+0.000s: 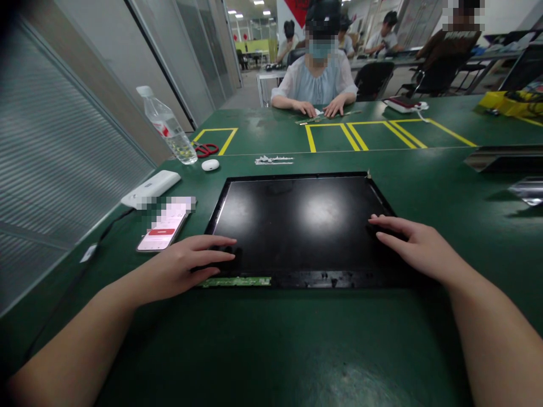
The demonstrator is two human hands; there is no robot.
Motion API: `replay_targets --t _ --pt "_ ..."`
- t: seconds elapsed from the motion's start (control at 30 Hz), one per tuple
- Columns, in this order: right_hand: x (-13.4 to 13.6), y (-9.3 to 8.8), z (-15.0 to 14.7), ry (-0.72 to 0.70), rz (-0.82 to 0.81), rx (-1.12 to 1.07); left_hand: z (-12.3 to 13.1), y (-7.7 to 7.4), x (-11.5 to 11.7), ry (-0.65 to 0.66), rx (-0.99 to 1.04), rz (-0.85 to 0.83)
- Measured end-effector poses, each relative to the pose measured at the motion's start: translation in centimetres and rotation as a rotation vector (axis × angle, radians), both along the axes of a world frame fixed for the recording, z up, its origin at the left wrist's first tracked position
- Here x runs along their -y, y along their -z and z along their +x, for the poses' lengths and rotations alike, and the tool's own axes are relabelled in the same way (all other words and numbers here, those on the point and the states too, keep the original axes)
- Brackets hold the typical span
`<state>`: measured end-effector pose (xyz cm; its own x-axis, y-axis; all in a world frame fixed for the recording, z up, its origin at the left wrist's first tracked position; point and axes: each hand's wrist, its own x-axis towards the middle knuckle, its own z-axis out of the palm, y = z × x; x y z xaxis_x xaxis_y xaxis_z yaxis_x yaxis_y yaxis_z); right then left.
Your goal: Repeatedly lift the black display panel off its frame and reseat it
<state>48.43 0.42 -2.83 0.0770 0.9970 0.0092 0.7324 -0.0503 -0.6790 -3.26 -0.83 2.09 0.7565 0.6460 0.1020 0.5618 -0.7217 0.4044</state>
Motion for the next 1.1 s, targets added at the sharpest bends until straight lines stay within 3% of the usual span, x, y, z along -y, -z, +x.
replay_targets --t 0.5,0.93,1.1 --pt "0.1 -1.0 -0.5 -0.01 -0.043 -0.016 0.2 -0.1 0.1 0.011 0.021 -0.016" --pt "0.6 -1.1 -1.4 0.057 0.103 0.004 0.1 -0.2 0.0 -0.031 -0.018 0.011" --pt "0.6 -1.1 -1.4 0.001 0.025 0.05 0.2 -0.3 0.1 -0.035 0.006 -0.019"
